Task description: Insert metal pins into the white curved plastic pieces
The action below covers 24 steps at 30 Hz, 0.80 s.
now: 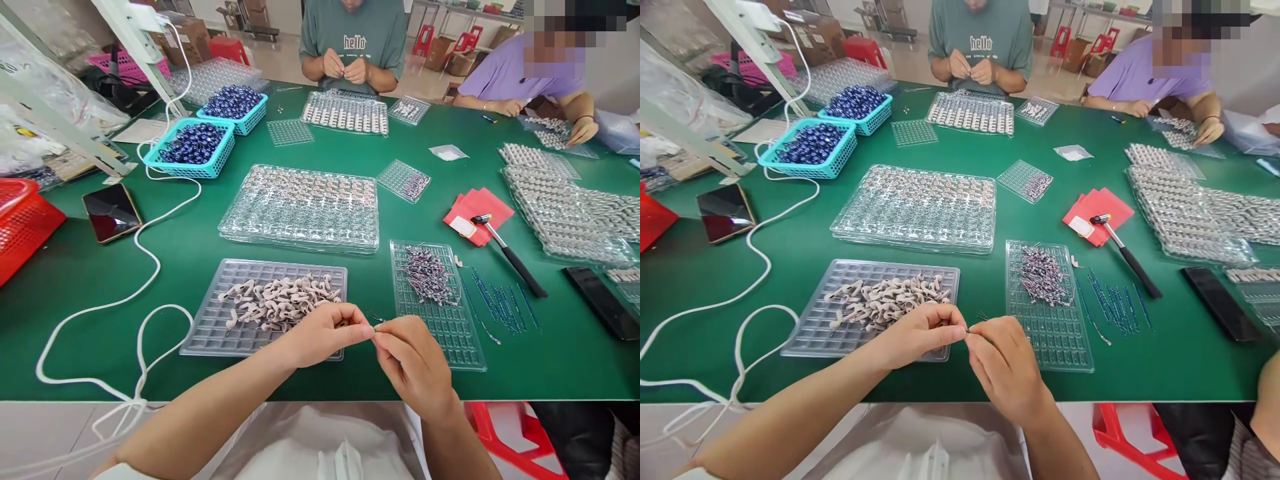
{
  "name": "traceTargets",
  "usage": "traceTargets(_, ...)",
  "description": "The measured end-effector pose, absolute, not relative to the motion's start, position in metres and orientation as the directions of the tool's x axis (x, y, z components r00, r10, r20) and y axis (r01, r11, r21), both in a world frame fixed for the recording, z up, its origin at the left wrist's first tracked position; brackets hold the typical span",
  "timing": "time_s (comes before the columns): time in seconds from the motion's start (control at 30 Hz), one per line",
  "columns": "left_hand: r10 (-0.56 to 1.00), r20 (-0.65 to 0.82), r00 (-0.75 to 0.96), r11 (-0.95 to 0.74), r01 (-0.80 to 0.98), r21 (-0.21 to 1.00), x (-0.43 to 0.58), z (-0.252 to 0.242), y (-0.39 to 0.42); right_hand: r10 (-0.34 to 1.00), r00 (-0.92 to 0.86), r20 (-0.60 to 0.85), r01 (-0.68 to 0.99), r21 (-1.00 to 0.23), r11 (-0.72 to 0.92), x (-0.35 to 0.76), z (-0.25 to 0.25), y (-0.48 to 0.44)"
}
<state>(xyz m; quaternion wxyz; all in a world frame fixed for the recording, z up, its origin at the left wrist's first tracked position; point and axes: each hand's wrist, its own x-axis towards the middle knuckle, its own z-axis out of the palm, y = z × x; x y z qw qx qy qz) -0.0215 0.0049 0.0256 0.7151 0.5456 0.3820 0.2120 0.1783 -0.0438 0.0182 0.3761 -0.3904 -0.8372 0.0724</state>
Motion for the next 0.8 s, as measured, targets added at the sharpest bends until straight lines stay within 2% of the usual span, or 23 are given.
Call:
traceTargets(0.13,0.774,-0.273,0.572,0.246,0.125,0.961,-0.026,0.026,0.003,0.725,-0.345,0.596,0.580,-0.472,0.664,0.172,0.014,-0.042)
traceTargets(0.33,0.844,-0.070,0.531,-0.092,0.273,0.958,-0.028,0.030,0.001,0.771,-0.285,0.569,0.609,-0.514,0.604,0.168,0.005,-0.040)
traceTargets(0.43,0.846,-0.037,0.532,-0.160,0.320,0.934,-0.028,0.031,0.001,0.777,-0.285,0.562,0.621,-0.509,0.596,0.168,0.001,-0.039)
traceTargets(0.53,0.853,-0.076,0.516,-0.124,0.341,0.932,-0.027,0.031,0.002,0.779,-0.281,0.561,0.625,-0.509,0.592,0.167,-0.002,-0.039)
traceTargets(0.63,0.851,-0.166,0.498,-0.012,0.334,0.943,-0.026,0.030,0.002,0.787,-0.255,0.562,0.609,-0.538,0.582,0.166,-0.003,-0.038)
traceTargets(0.8,0.806,-0.273,0.525,0.163,0.245,0.956,-0.027,0.032,0.005,0.852,-0.211,0.480,0.539,-0.670,0.511,0.165,0.002,-0.039)
